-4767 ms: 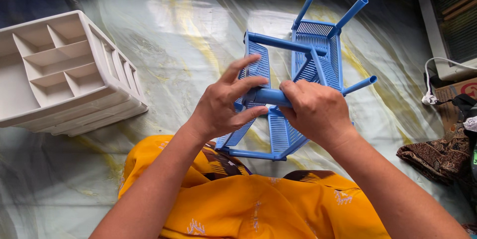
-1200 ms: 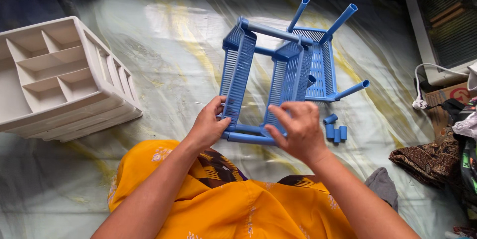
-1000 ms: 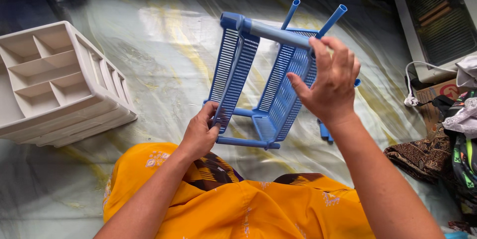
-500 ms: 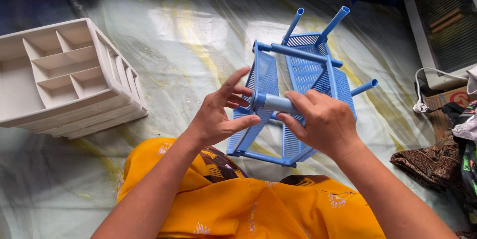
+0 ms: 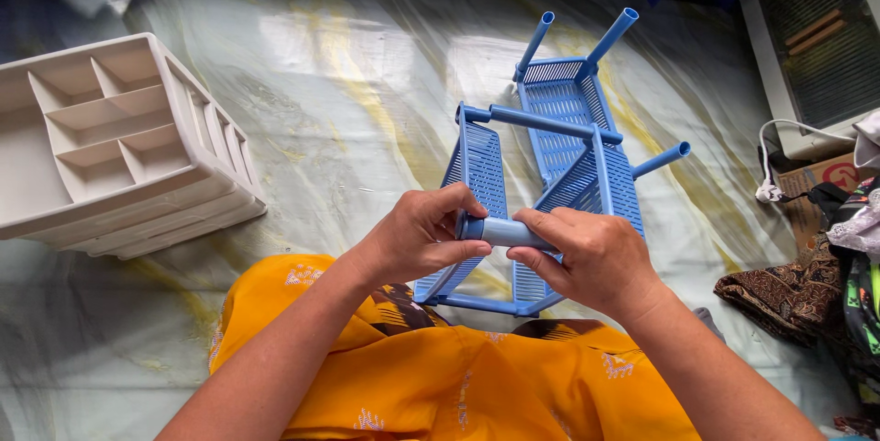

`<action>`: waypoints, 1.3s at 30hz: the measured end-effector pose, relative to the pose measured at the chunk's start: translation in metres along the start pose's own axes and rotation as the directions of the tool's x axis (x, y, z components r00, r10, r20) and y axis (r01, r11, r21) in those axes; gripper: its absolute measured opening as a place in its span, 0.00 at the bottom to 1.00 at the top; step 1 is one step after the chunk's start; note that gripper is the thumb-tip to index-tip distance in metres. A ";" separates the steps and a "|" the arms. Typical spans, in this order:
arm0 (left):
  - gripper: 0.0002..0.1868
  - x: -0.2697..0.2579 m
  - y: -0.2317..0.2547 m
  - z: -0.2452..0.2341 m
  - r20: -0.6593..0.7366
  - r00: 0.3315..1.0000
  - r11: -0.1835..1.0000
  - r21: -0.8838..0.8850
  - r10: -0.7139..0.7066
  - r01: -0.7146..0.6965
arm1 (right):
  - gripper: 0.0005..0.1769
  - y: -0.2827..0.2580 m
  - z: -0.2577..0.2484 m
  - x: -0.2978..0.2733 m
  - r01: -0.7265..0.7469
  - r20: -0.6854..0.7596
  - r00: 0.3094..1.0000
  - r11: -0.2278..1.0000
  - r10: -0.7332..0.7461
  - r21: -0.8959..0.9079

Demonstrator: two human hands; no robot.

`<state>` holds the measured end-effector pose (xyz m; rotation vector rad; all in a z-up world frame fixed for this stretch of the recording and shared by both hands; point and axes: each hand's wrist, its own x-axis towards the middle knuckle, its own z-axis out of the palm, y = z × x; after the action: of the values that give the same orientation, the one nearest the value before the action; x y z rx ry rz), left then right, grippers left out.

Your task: The person sits on the floor and disassembles a blue plastic storage rack. They wipe the rack with a cloth, then remove the connecting rods and baskets, separating the unit into individual components.

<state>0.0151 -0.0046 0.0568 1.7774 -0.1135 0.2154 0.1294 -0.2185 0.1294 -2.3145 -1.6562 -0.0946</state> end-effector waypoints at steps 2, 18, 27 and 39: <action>0.16 0.000 -0.003 0.002 -0.020 1.000 1.000 -0.027 -0.016 0.015 | 0.20 -0.002 0.000 0.001 0.008 -0.027 1.000 1.000 -0.009 -0.025; 0.14 -0.013 -0.032 -0.060 -0.286 0.955 0.971 -0.240 -0.076 0.005 | 0.18 0.014 -0.008 -0.018 -0.202 -0.071 0.978 0.976 0.196 -0.085; 0.12 0.004 -0.075 -0.103 -0.070 0.994 0.619 0.778 -0.084 0.107 | 0.17 0.030 -0.019 -0.066 -0.625 -0.025 0.706 0.640 0.708 0.447; 0.12 -0.032 -0.198 -0.146 0.106 0.743 0.061 0.994 -0.661 -0.087 | 0.13 -0.003 0.009 -0.065 0.180 -0.302 0.616 0.244 0.727 0.953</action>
<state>0.0104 0.1798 -0.1097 3.1863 0.0481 -0.8656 0.1038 -0.2752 0.1071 -1.2188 -0.4203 0.0600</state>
